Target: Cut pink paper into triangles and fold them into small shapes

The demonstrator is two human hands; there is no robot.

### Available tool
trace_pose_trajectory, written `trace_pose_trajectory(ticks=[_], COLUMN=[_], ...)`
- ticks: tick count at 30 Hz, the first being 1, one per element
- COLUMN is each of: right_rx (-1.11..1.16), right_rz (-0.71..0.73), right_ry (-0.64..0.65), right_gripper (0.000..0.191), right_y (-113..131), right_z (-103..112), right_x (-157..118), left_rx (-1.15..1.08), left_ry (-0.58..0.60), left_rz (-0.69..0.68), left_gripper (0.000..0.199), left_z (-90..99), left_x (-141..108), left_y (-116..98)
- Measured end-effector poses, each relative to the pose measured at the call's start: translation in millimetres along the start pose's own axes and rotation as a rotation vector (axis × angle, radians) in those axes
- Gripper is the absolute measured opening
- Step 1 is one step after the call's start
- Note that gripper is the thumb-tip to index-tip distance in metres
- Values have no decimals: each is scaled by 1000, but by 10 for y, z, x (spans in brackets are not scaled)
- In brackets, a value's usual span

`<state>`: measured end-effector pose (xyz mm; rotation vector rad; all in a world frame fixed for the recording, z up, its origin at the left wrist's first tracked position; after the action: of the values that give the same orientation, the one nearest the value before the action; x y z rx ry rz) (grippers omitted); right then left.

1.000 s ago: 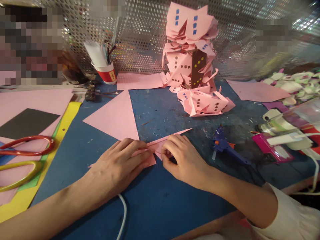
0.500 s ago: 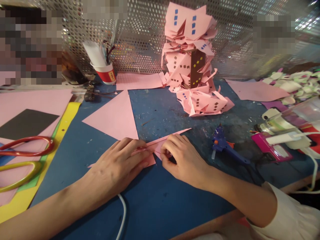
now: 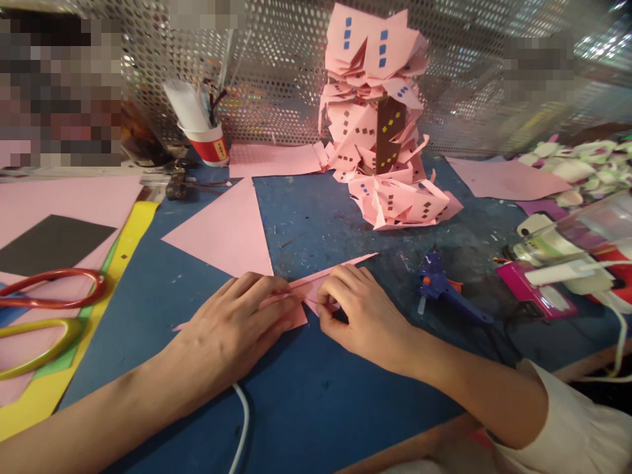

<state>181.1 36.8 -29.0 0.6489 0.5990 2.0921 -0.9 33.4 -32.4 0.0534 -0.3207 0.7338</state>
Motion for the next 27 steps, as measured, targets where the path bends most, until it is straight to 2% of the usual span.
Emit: trace_pose_trajectory(ticks=[5,9,19,23,27], right_rx=[83,121,-18,-63,-83], right_rz=[-17,32,136,140,136], right_ry=[9,14,77,108,126], right_gripper=[8,15,24,25,27], right_y=[15,65,112,117,136], right_z=[41,78,19,7,14], right_x=[-11,-12,-17,-12,1], left_rx=[-8,-11,-2,-6,-12], left_ry=[5,6,4,-13,18], left_rz=[-2,-7,-9,-6,-11], left_gripper=[22,22,22,22,21], left_z=[10,14,13,15,6], left_x=[3,2,8,6,4], left_y=[-4,-2,-15,-15,-12])
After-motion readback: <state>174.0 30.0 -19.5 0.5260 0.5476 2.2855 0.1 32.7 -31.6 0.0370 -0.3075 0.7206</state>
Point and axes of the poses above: each hand's wrist, its own x-axis towards the middle knuckle, its own z-axis out of the back of the hand, y = z × x, the point moved 5 cm from there along x, towards the middle knuckle, and after that the axes turned 13 degrees about x, right-handed, at the moved point
